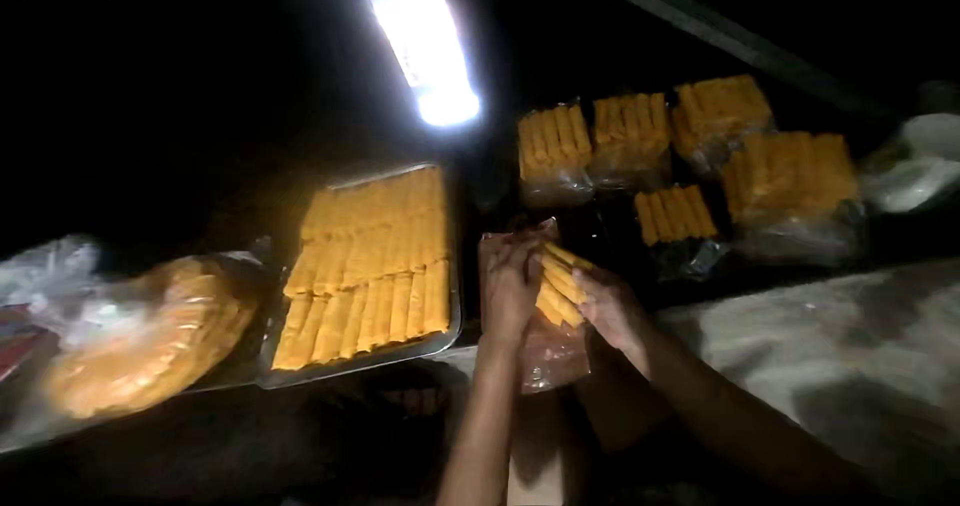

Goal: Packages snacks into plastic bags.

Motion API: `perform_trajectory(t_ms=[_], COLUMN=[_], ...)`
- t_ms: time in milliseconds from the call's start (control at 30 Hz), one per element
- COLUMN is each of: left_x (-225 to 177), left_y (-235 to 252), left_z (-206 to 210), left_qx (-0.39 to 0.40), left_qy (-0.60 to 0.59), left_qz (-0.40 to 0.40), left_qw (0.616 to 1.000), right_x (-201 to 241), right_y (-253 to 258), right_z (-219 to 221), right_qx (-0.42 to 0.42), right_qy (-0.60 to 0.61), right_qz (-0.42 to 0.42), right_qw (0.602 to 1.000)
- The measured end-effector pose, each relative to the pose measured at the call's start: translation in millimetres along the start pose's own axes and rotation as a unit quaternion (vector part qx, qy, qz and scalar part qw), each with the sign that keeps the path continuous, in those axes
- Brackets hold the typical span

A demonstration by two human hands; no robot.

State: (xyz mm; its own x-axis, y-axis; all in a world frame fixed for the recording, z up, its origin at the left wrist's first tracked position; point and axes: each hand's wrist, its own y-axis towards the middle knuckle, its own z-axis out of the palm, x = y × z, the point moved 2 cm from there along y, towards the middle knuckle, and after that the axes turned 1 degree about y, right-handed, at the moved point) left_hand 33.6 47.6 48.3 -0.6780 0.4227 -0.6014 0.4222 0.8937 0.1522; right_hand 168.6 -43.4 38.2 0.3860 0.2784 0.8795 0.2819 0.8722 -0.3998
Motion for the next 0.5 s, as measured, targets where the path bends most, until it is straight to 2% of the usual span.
perform_trajectory(t_ms=[133, 367, 500], left_x=[2, -24, -42], left_y=[0, -10, -25], left_z=[9, 10, 37], left_qx=[0.001, 0.004, 0.006], left_qy=[0.023, 0.055, 0.036], left_qz=[0.029, 0.05, 0.142], left_qw=[0.999, 0.997, 0.989], right_x=[6, 8, 11], right_y=[-10, -30, -25], right_z=[-4, -45, -53], right_qx=[0.034, 0.013, 0.009], right_qy=[0.031, -0.11, -0.11], right_qz=[-0.019, -0.071, -0.083], right_qw=[0.999, 0.991, 0.99])
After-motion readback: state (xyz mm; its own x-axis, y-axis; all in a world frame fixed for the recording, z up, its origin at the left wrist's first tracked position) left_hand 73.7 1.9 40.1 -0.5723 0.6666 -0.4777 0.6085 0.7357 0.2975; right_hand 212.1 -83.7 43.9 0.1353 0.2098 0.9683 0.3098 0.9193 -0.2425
